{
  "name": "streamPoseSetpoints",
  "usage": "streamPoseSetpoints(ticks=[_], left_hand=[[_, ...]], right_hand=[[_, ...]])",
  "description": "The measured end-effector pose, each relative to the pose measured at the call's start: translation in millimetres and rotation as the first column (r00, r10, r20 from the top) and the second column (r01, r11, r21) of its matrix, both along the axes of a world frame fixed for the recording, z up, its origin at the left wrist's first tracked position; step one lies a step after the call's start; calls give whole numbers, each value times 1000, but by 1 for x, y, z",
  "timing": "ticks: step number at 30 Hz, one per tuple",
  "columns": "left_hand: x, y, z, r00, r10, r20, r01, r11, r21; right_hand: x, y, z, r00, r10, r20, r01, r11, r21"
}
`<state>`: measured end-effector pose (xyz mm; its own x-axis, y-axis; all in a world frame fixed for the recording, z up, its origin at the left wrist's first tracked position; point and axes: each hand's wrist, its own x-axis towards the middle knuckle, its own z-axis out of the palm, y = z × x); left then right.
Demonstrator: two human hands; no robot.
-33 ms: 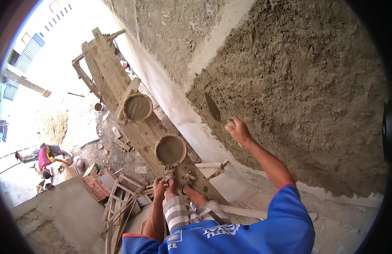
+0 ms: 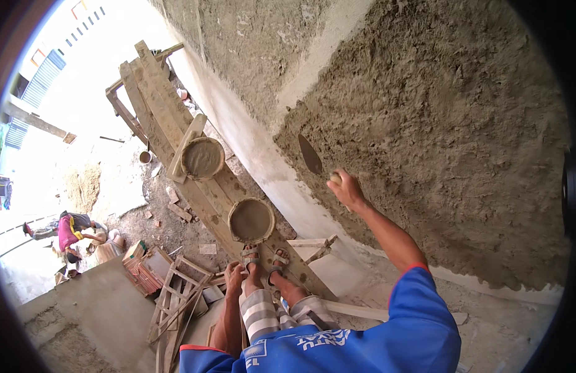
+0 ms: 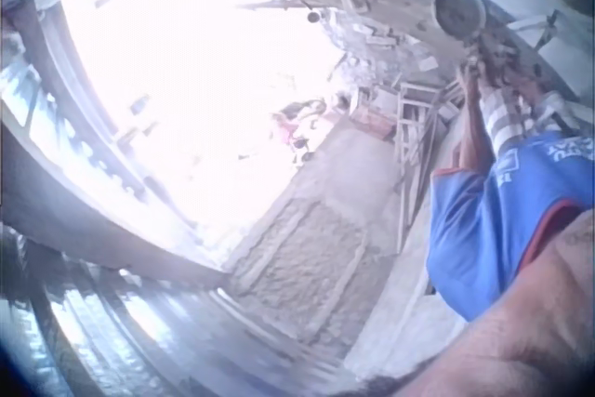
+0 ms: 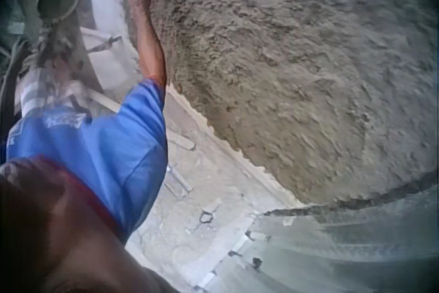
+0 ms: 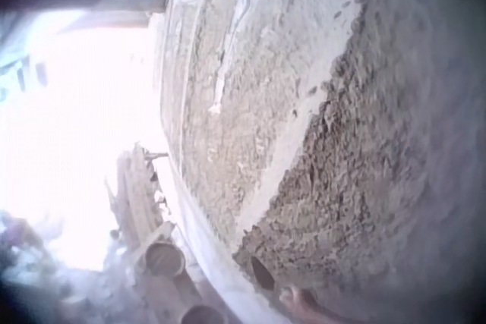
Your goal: The person applies wet mortar to a wall using a trowel, repeatedly taking mortar from a bucket held in their other hand.
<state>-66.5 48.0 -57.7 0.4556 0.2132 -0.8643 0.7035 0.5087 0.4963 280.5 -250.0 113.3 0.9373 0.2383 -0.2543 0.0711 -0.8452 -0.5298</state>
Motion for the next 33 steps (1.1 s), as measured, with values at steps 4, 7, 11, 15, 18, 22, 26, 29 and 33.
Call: streamPoseSetpoints(ticks=[4,7,11,15,18,22,26,29,33], left_hand=[[-20,14,0,998,-14,-54,19,996,84],[-30,25,1,997,25,-76,-18,995,95],[-41,34,-14,996,18,-91,-6,991,130],[-42,40,-24,992,28,-125,-15,994,107],[-35,37,-25,995,36,-91,-29,996,85],[-22,30,-17,997,46,-64,-42,998,54],[-18,29,-13,999,26,-35,-24,998,53],[-22,31,-25,999,35,-22,-34,996,77],[-26,32,-32,999,52,-5,-51,994,93]], right_hand=[[39,6,-39,997,-23,73,27,998,-56],[46,-10,-21,971,-228,75,228,974,19],[38,-42,40,965,-171,199,173,985,7],[17,-51,98,951,-168,259,167,986,27],[2,-63,145,954,-206,218,204,978,28],[-22,-74,197,921,-155,358,192,979,-69],[-34,-66,245,891,-71,448,186,958,-219],[-41,-32,281,844,126,521,124,900,-417],[-52,40,312,845,356,399,-251,923,-292]])
